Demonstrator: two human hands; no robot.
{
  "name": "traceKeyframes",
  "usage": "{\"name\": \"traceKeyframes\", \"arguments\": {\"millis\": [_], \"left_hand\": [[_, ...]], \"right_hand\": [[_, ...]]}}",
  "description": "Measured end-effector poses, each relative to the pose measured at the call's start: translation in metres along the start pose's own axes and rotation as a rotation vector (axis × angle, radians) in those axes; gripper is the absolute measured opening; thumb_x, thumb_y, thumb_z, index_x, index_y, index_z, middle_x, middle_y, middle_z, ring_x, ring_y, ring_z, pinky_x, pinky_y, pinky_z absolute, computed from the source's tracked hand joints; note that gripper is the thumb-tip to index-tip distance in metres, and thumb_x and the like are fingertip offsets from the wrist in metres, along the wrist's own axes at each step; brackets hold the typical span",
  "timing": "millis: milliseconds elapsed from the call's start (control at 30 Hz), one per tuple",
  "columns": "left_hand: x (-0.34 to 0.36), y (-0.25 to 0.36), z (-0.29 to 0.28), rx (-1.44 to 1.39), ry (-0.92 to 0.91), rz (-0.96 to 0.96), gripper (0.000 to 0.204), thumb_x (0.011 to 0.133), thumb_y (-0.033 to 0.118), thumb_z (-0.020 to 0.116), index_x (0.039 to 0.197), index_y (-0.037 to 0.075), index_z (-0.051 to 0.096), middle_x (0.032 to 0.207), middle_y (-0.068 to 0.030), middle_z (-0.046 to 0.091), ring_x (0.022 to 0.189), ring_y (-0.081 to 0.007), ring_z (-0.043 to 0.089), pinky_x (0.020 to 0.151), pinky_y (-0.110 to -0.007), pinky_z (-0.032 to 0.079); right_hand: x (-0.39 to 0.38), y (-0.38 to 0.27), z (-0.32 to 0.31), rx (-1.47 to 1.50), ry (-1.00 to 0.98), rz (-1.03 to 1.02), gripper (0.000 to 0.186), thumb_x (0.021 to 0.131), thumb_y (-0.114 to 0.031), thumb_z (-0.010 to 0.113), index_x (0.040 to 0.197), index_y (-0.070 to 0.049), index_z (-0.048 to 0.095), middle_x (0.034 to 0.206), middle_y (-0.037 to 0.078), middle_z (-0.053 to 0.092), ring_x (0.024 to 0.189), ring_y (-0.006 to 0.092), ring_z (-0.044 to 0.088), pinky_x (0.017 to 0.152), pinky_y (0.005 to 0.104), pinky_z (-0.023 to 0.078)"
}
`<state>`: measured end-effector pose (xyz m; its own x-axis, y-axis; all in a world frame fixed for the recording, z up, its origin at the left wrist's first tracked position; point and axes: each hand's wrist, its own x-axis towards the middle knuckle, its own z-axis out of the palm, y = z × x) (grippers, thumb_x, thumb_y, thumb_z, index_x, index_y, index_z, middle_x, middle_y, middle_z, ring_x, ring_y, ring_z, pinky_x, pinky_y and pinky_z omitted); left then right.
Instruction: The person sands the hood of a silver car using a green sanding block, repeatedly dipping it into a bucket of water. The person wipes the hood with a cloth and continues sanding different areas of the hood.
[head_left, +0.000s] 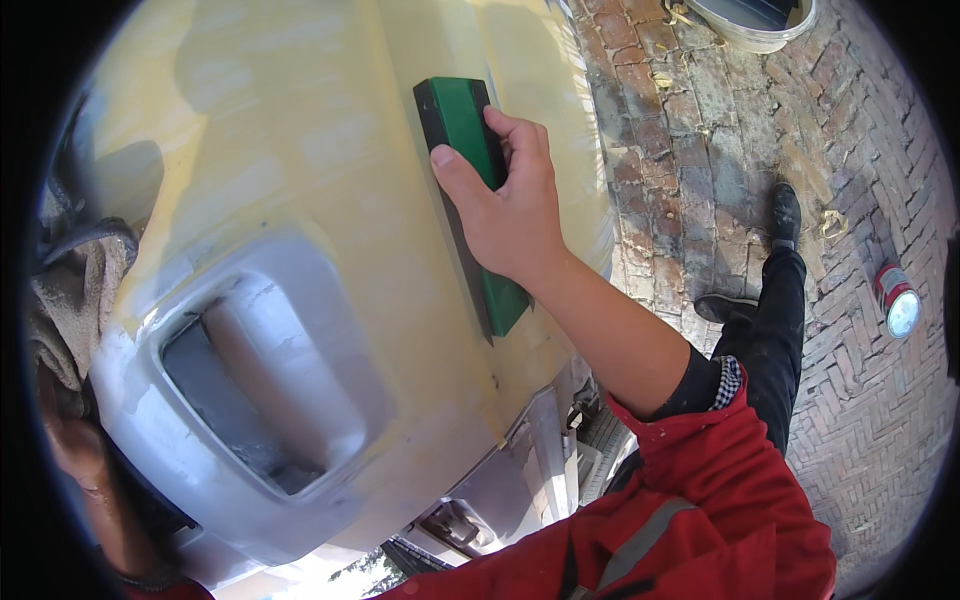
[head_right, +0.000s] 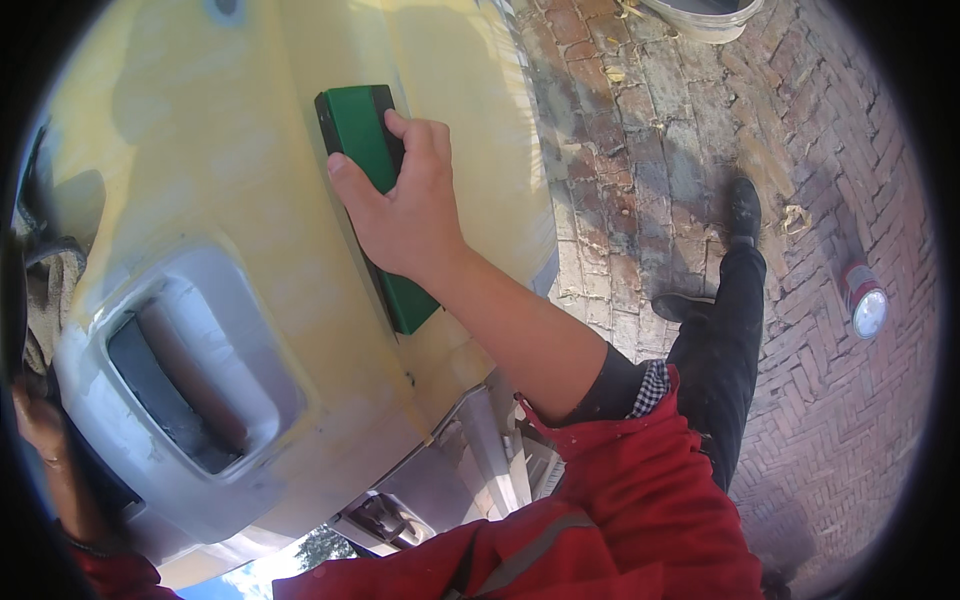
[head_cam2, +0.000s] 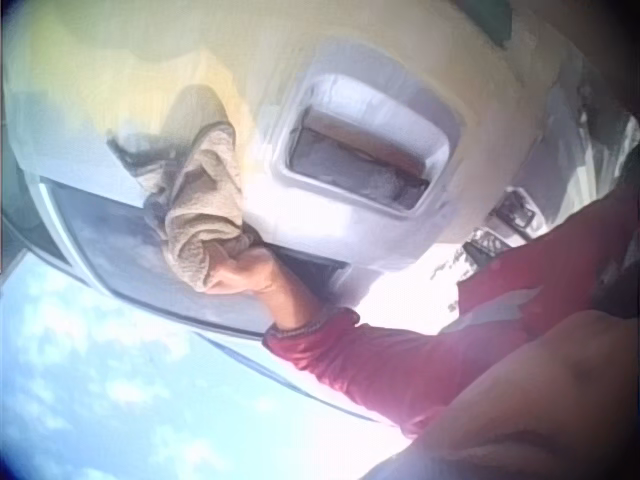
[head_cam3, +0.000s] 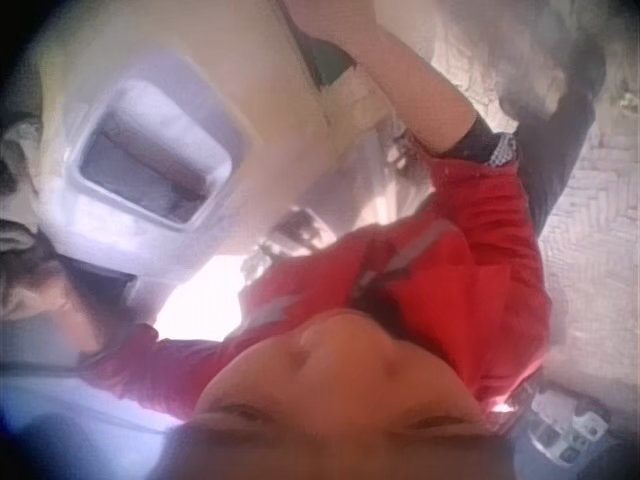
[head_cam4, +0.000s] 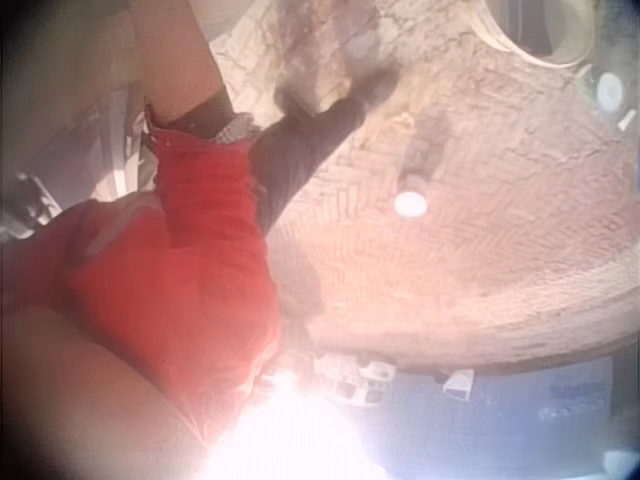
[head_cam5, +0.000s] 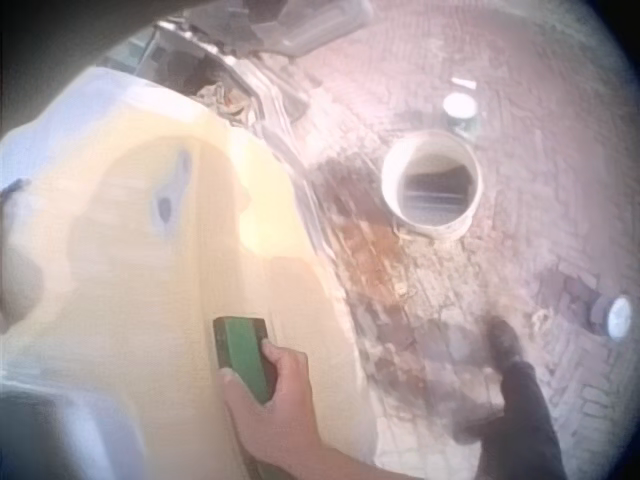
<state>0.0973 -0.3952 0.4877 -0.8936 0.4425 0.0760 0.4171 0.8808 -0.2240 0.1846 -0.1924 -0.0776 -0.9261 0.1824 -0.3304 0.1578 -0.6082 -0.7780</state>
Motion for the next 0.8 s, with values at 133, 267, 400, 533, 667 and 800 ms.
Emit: {"name": "traceKeyframes", "arguments": {"millis": [133,267,400,533,667,800], "left_hand": [[-0.001,0.003,-0.006,0.106,-0.080,0.115,0.032,0.107,0.006,0.048,0.128,-0.005,0.070,0.126,-0.0173,0.070,0.115,-0.0296,0.066,0.102,-0.040,0.050],[0.012,0.050,0.029,-0.010,-0.221,-0.054,0.059,0.105,0.025,0.041,0.150,-0.012,0.042,0.158,-0.0248,0.042,0.144,-0.0379,0.045,0.119,-0.048,0.038],[0.022,0.092,0.054,-0.010,-0.205,-0.176,0.073,0.101,0.038,0.044,0.156,-0.010,0.036,0.167,-0.0276,0.033,0.149,-0.0394,0.041,0.123,-0.050,0.035],[0.023,0.104,0.065,-0.120,-0.165,-0.108,0.076,0.101,0.047,0.047,0.156,-0.005,0.037,0.167,-0.0297,0.031,0.149,-0.0409,0.042,0.123,-0.051,0.035],[0.019,0.107,0.072,-0.163,-0.180,-0.067,0.075,0.103,0.054,0.049,0.156,0.002,0.038,0.169,-0.0309,0.027,0.149,-0.0417,0.041,0.123,-0.054,0.036],[0.018,0.118,0.069,-0.105,-0.167,-0.123,0.078,0.103,0.060,0.050,0.159,0.007,0.037,0.170,-0.0303,0.022,0.151,-0.0423,0.039,0.123,-0.055,0.035]], "right_hand": [[0.098,-0.037,0.016,-0.093,0.013,0.016,0.076,0.094,-0.039,0.074,0.142,0.012,0.044,0.140,0.027,0.046,0.125,0.0373,0.053,0.106,0.0441,0.048],[0.059,-0.014,0.007,-0.072,-0.024,-0.040,0.074,0.095,-0.037,0.075,0.142,0.011,0.044,0.141,0.026,0.045,0.125,0.0361,0.053,0.107,0.0428,0.047],[-0.108,0.021,-0.029,0.047,-0.063,-0.031,0.073,0.092,-0.018,0.079,0.148,0.003,0.038,0.136,0.021,0.044,0.124,0.0311,0.050,0.107,0.0428,0.044],[-0.205,0.041,-0.053,-0.020,-0.117,-0.034,0.076,0.088,-0.020,0.081,0.147,0.002,0.039,0.136,0.024,0.044,0.123,0.0349,0.050,0.107,0.0449,0.043],[-0.181,0.045,-0.047,-0.042,-0.109,-0.048,0.077,0.087,-0.021,0.080,0.147,0.004,0.039,0.134,0.025,0.044,0.122,0.0351,0.049,0.106,0.0452,0.042],[-0.136,0.034,-0.039,0.044,-0.101,-0.139,0.074,0.088,-0.020,0.079,0.146,0.005,0.039,0.133,0.025,0.043,0.120,0.0338,0.049,0.105,0.0454,0.042]]}}
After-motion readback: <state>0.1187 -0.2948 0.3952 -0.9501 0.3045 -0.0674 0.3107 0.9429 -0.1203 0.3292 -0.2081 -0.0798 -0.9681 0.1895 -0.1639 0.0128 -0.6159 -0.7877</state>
